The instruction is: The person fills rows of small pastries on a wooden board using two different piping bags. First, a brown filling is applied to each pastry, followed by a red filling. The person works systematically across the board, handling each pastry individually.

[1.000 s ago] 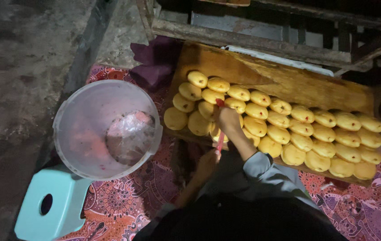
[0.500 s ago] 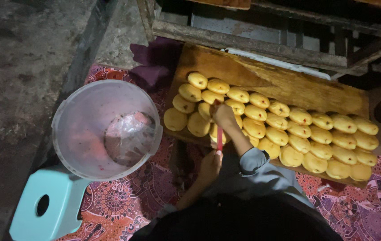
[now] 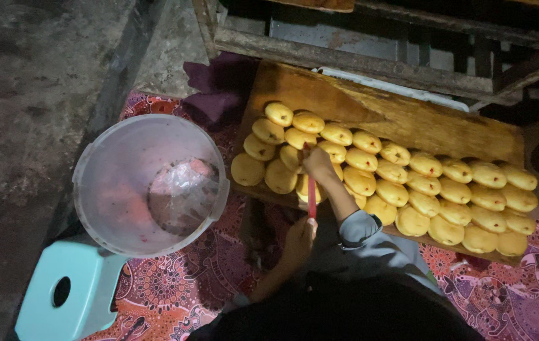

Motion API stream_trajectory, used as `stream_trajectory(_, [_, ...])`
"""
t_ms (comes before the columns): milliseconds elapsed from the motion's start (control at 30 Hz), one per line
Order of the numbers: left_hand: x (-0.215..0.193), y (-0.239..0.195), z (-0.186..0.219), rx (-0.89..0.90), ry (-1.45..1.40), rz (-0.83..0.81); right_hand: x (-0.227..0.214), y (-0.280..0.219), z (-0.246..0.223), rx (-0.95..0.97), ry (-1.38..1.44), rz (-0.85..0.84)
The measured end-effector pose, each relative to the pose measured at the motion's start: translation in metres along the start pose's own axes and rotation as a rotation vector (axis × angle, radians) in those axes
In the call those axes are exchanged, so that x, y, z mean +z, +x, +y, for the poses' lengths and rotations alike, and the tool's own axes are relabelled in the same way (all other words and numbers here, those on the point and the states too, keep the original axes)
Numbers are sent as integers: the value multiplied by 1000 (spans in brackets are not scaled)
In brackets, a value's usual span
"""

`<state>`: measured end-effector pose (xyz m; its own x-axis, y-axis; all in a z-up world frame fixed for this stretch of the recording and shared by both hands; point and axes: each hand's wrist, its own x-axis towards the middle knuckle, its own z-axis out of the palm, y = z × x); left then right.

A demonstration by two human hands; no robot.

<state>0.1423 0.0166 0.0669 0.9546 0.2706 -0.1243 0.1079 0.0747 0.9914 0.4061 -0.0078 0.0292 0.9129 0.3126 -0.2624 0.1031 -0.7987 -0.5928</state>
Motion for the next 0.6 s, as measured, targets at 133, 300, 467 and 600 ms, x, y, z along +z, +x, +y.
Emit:
stream_trajectory(133, [1,3,-9,15,-110,-10,-5,-4,-3,-8,31,-3])
stream_trajectory(300, [6,3,-15,-46,-227,-26,-17,-13,-8,62,199,-101])
stream_trajectory(467, [6,-1,-17,5,-185,-81,-36,-22,-10,50,180,-32])
stream_trajectory(600, [7,1,-22,12,-189,-58,-61,-26,-11,129,540,-295])
